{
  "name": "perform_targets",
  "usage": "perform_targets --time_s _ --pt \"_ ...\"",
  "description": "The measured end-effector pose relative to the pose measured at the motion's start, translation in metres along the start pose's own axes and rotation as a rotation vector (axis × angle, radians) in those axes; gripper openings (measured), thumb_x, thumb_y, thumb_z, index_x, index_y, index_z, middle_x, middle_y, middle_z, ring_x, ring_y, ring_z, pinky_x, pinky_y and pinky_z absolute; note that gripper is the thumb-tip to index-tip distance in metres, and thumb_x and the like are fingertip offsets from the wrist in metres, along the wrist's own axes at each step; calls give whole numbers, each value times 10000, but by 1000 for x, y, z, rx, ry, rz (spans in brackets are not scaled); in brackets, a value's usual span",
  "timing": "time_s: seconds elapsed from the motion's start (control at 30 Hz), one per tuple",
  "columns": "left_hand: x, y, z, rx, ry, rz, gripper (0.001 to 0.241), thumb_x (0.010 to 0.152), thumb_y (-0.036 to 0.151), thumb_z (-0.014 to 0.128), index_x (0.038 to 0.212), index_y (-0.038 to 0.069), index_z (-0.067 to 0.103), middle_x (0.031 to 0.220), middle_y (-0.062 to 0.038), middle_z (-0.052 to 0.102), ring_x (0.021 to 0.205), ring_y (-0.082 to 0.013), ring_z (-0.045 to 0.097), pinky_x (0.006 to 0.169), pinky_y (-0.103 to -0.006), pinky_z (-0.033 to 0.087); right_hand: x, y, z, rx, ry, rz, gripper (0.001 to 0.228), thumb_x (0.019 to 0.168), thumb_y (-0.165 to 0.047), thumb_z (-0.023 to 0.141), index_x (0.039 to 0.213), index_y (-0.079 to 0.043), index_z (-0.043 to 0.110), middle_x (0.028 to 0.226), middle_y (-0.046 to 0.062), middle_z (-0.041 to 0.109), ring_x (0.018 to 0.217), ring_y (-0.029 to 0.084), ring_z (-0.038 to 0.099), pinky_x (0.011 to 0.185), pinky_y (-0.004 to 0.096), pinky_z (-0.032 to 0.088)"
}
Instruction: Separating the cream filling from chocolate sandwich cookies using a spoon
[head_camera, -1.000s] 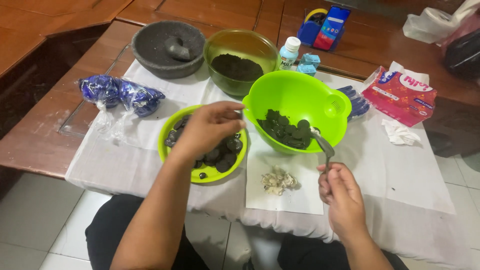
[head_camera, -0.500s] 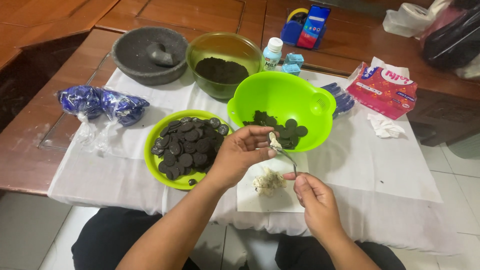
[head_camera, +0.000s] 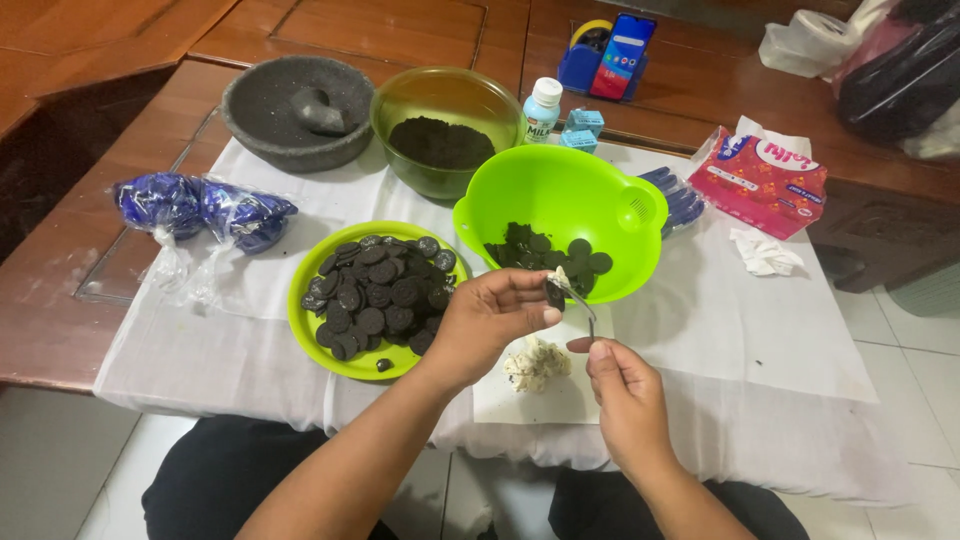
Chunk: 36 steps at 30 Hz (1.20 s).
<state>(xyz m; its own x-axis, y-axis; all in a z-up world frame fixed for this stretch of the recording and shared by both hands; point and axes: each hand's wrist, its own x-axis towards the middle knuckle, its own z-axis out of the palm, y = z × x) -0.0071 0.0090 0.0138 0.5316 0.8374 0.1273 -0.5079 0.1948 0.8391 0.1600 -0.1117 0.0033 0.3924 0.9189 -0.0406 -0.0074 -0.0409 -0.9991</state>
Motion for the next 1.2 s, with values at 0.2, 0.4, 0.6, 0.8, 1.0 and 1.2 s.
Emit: perform_targets --time_s 0.2,0.4,0.6,0.8,1.0,1.2 --pt "2 5 -3 -7 20 31 427 835 -111 730 1250 -33 672 1141 -166 747 1035 -211 716 962 -331 599 -4 5 -2 -21 -26 5 315 1044 -154 530 1073 52 766 671 -12 471 569 75 344 505 224 273" --pt "1 -1 2 7 -33 33 436 824 -116 744 1244 -22 679 1096 -125 730 998 -184 707 932 -304 600 2 8 -3 122 2 31 332 1044 -187 539 1098 78 731 720 4 446 564 61 310 503 216 244" --pt "0 1 3 48 3 26 435 812 -96 772 1232 -11 699 1007 -111 741 964 -176 710 913 -307 610 -4 7 -4 22 -55 -36 329 1049 -177 521 1079 63 745 674 -7 456 564 77 337 503 227 275" --pt "-2 4 9 19 -15 57 427 837 -110 740 1251 -28 674 1108 -151 756 1010 -196 727 929 -314 603 -2 7 -6 61 -24 -10 327 1052 -171 518 1091 72 734 681 -10 435 563 71 319 510 226 259" --pt "-5 -5 9 123 -4 53 358 808 -36 799 1153 -34 703 998 -103 746 929 -174 721 874 -299 611 0 3 -3 14 -9 -33 335 1059 -188 510 1073 55 741 680 -17 433 561 67 318 494 225 258" --pt "-5 9 14 103 -6 -72 579 796 -36 764 1365 -11 657 1107 -168 719 976 -185 672 887 -290 577 1 0 -7 126 29 -5 322 1061 -177 509 1095 72 711 683 -15 413 559 61 288 496 222 227"
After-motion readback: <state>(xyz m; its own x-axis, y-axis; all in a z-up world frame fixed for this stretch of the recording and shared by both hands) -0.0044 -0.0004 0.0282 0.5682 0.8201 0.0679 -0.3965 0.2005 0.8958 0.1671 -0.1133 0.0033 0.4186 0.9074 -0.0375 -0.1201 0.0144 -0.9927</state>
